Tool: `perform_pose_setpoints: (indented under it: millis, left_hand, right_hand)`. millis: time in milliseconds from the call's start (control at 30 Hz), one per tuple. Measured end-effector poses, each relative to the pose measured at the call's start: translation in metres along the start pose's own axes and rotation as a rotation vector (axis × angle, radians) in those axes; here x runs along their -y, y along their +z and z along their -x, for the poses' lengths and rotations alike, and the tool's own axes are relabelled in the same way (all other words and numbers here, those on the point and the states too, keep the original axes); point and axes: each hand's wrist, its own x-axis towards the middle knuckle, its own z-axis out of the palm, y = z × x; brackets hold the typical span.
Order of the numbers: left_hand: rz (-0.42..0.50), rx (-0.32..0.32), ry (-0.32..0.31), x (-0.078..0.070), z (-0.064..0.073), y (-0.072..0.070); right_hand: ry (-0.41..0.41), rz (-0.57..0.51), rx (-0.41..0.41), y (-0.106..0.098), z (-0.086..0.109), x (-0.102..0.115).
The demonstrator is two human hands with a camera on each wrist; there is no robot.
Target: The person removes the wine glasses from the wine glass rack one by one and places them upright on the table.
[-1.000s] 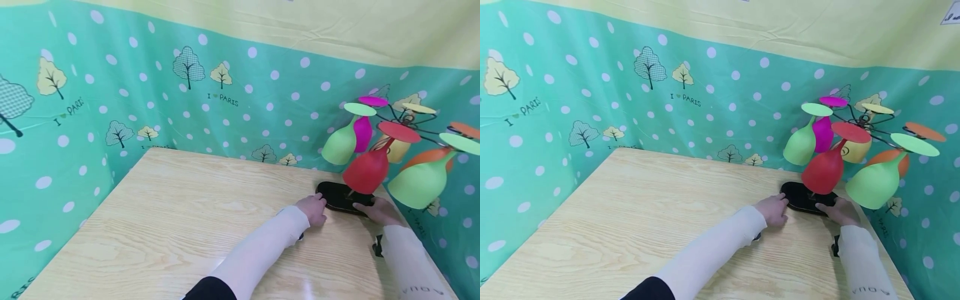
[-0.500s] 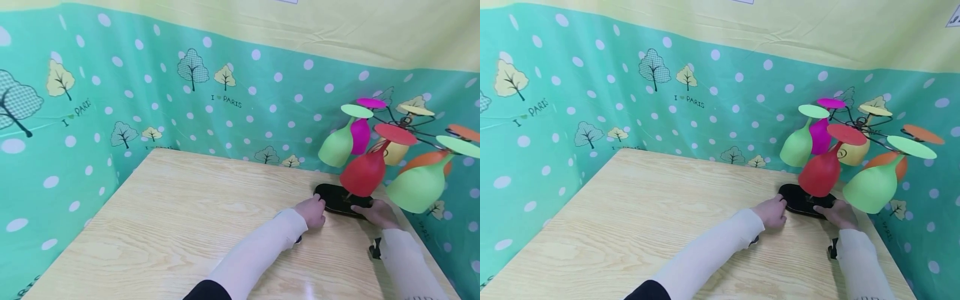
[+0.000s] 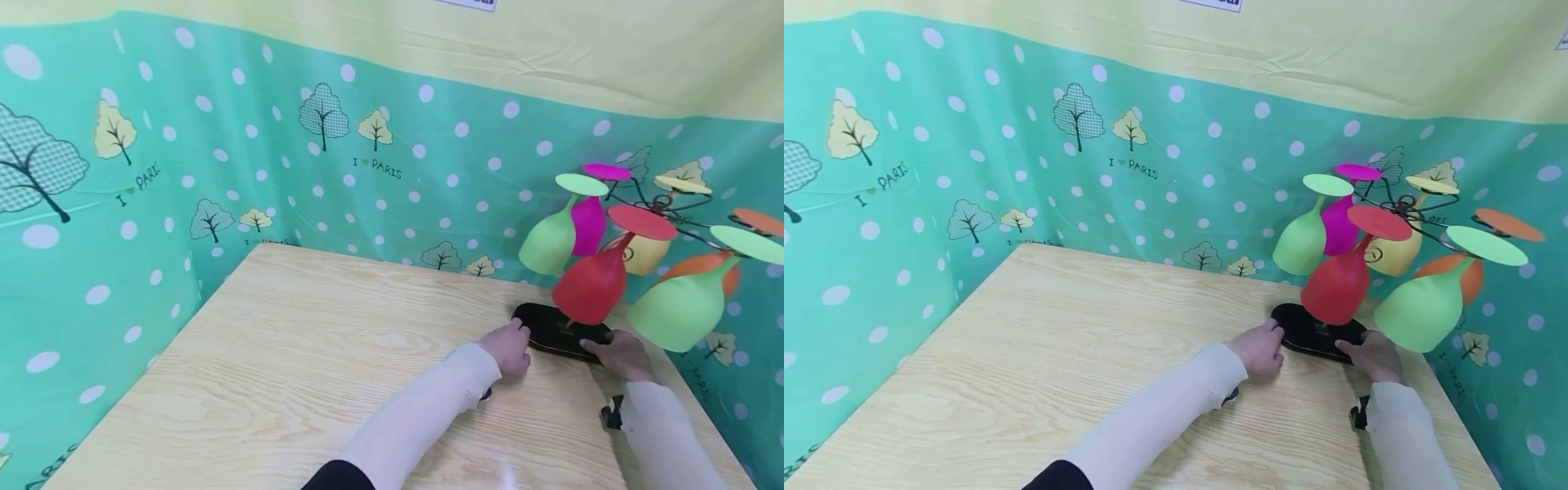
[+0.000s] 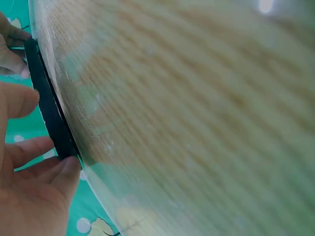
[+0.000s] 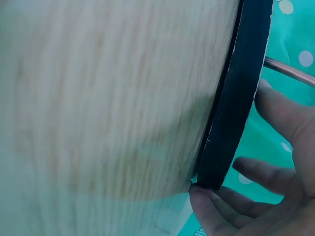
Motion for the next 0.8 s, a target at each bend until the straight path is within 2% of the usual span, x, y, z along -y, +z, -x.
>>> perform_pose_setpoints:
  millis: [267,367,533,600,733,800]
  left_hand:
    - [-0.047,-0.099,-0.085,-0.002,-0.001,0.001]
    - [-0.026,-0.117,-0.123,-0.001,-0.002,0.002]
    - [0.093,-0.128,-0.208,0.002,-0.003,-0.001]
    - [0.169,-0.138,-0.266,0.003,-0.004,-0.003]
    - [0.283,-0.172,-0.369,0.007,-0.007,-0.006]
    - [0.305,-0.196,-0.394,0.009,-0.01,-0.006]
  right_hand:
    - [0.063,-0.027,0.013,0.003,-0.001,0.002]
    - [0.069,-0.027,0.029,0.005,-0.003,0.002]
    - [0.067,-0.042,0.043,0.009,-0.005,0.001]
    - [0.062,-0.041,0.049,0.01,-0.006,0.002]
    - [0.029,-0.033,0.042,0.011,-0.007,0.007]
    - [0.007,-0.038,0.025,0.012,-0.007,0.01]
